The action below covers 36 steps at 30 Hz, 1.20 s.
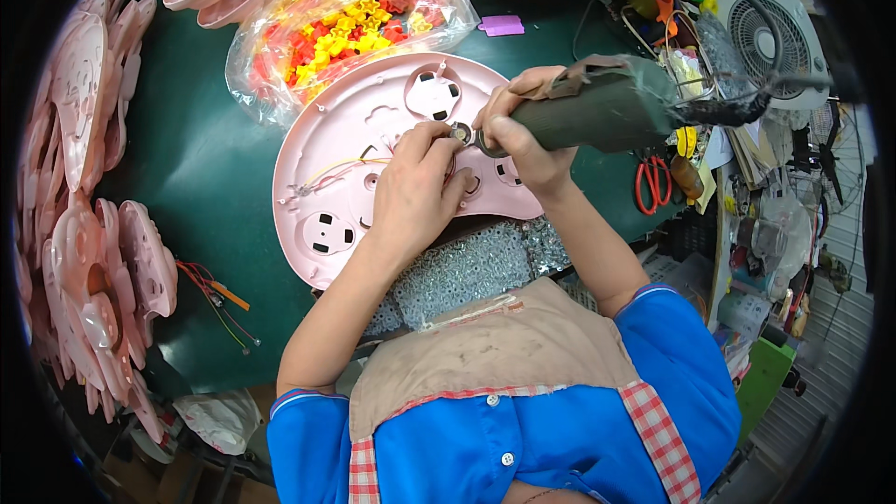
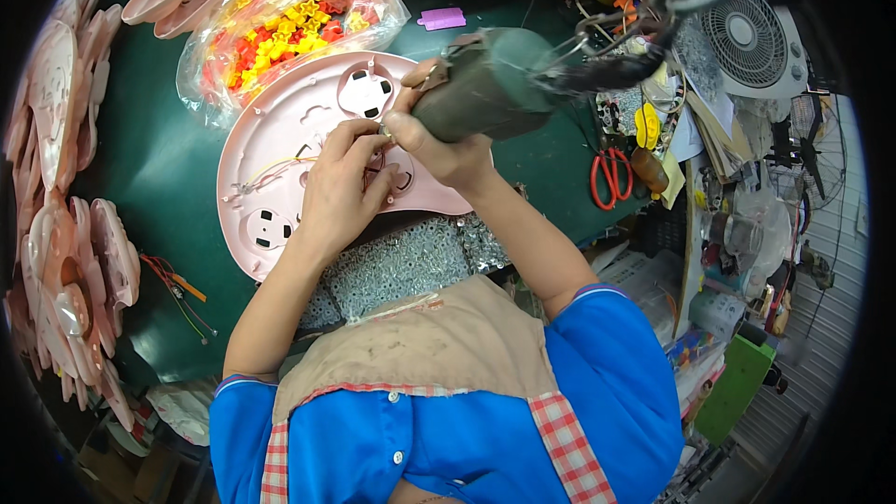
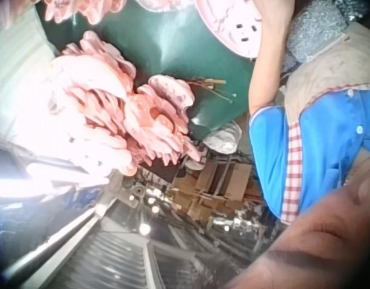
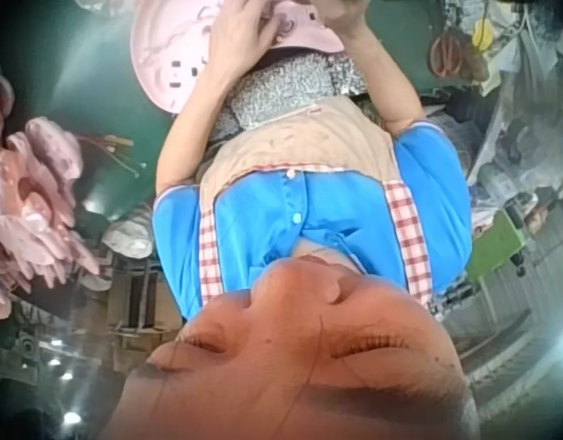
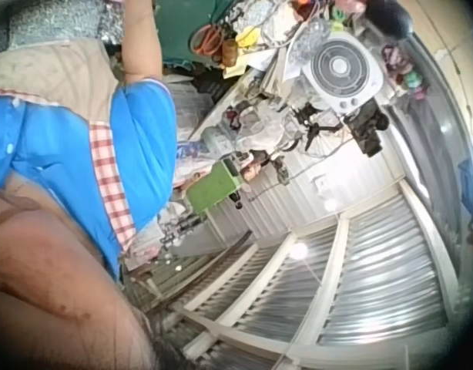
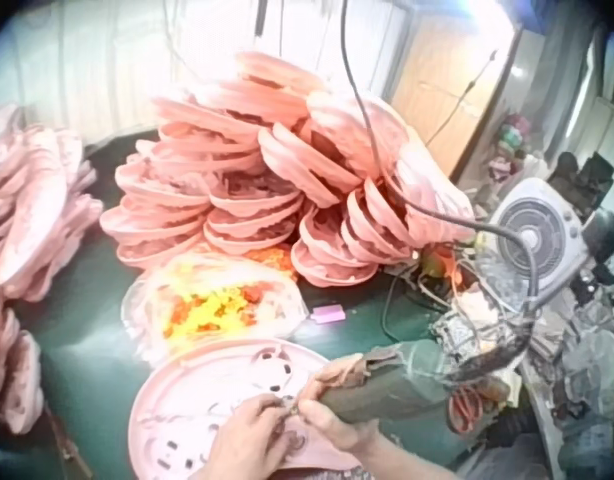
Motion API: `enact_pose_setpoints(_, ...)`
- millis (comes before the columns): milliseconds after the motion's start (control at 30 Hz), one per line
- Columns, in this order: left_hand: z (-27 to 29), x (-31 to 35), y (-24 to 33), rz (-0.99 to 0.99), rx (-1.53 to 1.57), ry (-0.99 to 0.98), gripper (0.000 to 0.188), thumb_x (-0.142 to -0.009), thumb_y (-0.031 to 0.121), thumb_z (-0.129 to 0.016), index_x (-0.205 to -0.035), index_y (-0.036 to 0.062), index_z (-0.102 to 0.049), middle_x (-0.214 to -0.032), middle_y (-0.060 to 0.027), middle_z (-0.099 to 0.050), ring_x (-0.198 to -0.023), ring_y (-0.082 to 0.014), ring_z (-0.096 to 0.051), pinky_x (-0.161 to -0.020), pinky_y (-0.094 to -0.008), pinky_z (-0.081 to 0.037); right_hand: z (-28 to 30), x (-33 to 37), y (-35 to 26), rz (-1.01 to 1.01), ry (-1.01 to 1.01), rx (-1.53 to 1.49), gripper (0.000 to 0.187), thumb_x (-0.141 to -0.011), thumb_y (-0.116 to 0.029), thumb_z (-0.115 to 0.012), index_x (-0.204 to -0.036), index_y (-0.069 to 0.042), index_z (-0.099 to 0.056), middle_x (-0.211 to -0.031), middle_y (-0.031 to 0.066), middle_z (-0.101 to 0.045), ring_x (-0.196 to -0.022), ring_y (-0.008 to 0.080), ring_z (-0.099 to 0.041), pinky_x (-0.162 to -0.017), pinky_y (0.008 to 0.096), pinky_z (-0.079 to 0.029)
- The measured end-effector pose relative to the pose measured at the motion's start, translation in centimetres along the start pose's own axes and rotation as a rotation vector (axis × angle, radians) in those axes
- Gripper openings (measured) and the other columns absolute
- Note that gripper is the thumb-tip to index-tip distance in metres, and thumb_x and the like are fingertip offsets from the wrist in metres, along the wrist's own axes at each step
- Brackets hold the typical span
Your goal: The person assembles small plastic components on a pink plastic base using a soldering iron. They place colorful plastic pieces into designated slots and use the soldering iron to secure them in place. The person repeatedly picks up new pieces and solders them onto the base.
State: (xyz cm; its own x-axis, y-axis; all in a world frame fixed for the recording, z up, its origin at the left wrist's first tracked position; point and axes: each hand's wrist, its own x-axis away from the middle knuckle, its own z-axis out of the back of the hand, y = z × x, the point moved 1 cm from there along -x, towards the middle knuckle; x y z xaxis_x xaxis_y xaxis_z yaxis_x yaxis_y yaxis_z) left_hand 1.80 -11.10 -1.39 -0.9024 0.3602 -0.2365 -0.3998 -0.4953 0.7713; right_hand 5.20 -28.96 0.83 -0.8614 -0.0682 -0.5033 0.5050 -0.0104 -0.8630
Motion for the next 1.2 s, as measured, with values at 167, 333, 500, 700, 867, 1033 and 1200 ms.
enact_pose_setpoints(167, 0.3, 0.1, 0.2, 0.060, 0.051, -0.022, 0.034, -0.082, 0.009, -0.078, -0.113, -0.0028, -0.069, -0.125, -0.0172, -0.062, -0.112, -0.0362, -0.064, -0.096, -0.0444, -0.054, 0.3, 0.0, -0.7, 0.059, 0.097, -0.156, 0.041, -0.088, 0.005, -0.063, -0.124, -0.002, -0.044, -0.073, 0.0077, -0.060, -0.065, 0.0175, -0.060, -0.073, 0.0405, -0.059)
enact_pose_setpoints(333, 1.5, -1.2, 1.0, -0.071, -0.199, 0.066, 0.025, -0.080, 0.009, -0.077, -0.103, 0.0000, -0.073, -0.123, -0.0154, -0.064, -0.108, -0.0324, -0.064, -0.095, -0.0441, -0.052, 1.1, -0.4, -2.3, 0.079, 0.123, -0.287, 0.045, -0.089, 0.005, -0.065, -0.127, 0.000, -0.041, -0.071, 0.0090, -0.062, -0.062, 0.0180, -0.062, -0.071, 0.0423, -0.061)
enact_pose_setpoints(500, 0.5, -3.6, 0.5, -0.165, -0.268, -0.077, 0.024, -0.079, 0.009, -0.080, -0.102, 0.0060, -0.075, -0.107, -0.0095, -0.067, -0.103, -0.0313, -0.063, -0.090, -0.0444, -0.050, 1.2, 0.3, -0.7, 0.075, 0.031, 0.002, 0.042, -0.087, 0.007, -0.062, -0.123, -0.002, -0.044, -0.074, 0.0091, -0.060, -0.064, 0.0185, -0.059, -0.074, 0.0441, -0.059)
enact_pose_setpoints(700, 0.7, -3.1, -0.5, -0.130, -0.195, -0.052, 0.025, -0.081, 0.016, -0.080, -0.103, 0.0056, -0.075, -0.101, -0.0094, -0.066, -0.097, -0.0305, -0.062, -0.087, -0.0438, -0.048, 1.0, 0.4, -1.2, 0.078, 0.063, -0.097, 0.043, -0.088, 0.004, -0.061, -0.126, -0.005, -0.043, -0.073, 0.0086, -0.058, -0.062, 0.0181, -0.057, -0.075, 0.0443, -0.059)
enact_pose_setpoints(867, 0.0, -3.2, 0.2, -0.171, -0.208, -0.072, 0.020, -0.082, 0.020, -0.081, -0.095, 0.0061, -0.072, -0.092, -0.0082, -0.064, -0.094, -0.0287, -0.061, -0.084, -0.0423, -0.046, 1.4, -0.1, -4.2, 0.089, 0.058, -0.335, 0.048, -0.089, 0.002, -0.067, -0.126, -0.009, -0.037, -0.070, 0.0073, -0.059, -0.061, 0.0182, -0.060, -0.073, 0.0435, -0.059)
enact_pose_setpoints(1033, 0.3, -2.7, 0.7, -0.127, -0.037, -0.022, 0.019, -0.082, 0.011, -0.084, -0.090, 0.0037, -0.069, -0.083, -0.0087, -0.063, -0.078, -0.0269, -0.062, -0.070, -0.0394, -0.048, 2.0, -0.2, -6.5, 0.109, 0.081, -0.398, 0.047, -0.091, -0.004, -0.067, -0.130, -0.012, -0.042, -0.073, 0.0068, -0.060, -0.062, 0.0181, -0.059, -0.075, 0.0433, -0.058)
enact_pose_setpoints(1200, 0.9, -2.0, 0.8, -0.115, 0.094, 0.002, 0.024, -0.077, 0.005, -0.088, -0.087, 0.0024, -0.067, -0.075, -0.0084, -0.060, -0.065, -0.0218, -0.059, -0.057, -0.0348, -0.046, 2.1, -0.2, -7.3, 0.130, 0.017, -0.433, 0.044, -0.093, -0.015, -0.066, -0.134, -0.017, -0.050, -0.078, 0.0041, -0.061, -0.062, 0.0155, -0.056, -0.077, 0.0418, -0.057)
